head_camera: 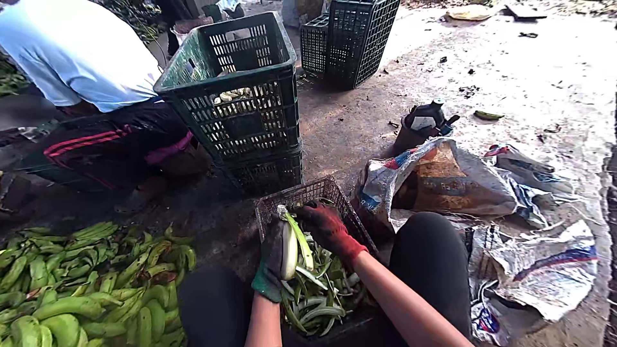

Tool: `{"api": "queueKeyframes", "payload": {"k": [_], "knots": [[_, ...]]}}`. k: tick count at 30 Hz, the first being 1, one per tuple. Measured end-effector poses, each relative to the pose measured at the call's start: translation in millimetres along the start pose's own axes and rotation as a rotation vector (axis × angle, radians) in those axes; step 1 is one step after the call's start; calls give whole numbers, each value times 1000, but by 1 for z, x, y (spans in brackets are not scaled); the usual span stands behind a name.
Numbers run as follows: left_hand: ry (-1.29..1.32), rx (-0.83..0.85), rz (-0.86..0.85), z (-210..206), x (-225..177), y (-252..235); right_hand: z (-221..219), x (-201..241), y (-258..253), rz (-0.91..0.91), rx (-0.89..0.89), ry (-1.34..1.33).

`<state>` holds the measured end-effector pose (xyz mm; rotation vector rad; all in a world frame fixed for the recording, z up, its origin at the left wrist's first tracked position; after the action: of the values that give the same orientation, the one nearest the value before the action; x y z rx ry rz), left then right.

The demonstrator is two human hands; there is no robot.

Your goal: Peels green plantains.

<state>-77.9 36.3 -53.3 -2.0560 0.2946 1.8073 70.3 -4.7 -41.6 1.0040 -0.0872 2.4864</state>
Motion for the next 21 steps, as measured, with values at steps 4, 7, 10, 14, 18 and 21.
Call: {"api": "queueKeyframes", "payload": {"k": [4,7,10,14,18,21], "knots": [[270,24,75,-1,4,3,4,-31,-9,-153,73,-195],[473,-208,185,14,19,-9,-6,-17,44,40,-101,-197],[626,-290,355,10,22,-18,-23,-4,89,279,-307,-96],[191,-63,196,6,13,-1,-15,-3,40,34,-99,-56],[314,-58,145,8,4,3,-9,-32,5,-235,22,-297],[471,-168,193,16,5,-5,-16,-18,52,25,-52,-240]]}}
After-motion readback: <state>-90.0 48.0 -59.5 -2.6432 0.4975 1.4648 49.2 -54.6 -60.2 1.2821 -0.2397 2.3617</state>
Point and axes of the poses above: each hand's wrist, its own y-axis away from the middle knuckle, its own z-axis out of the back of the hand, x = y × z, the point moved 6 cm from there along -y, towards the middle knuckle, and after that the axes turned 15 degrees about -z, right-handed, at the moved point
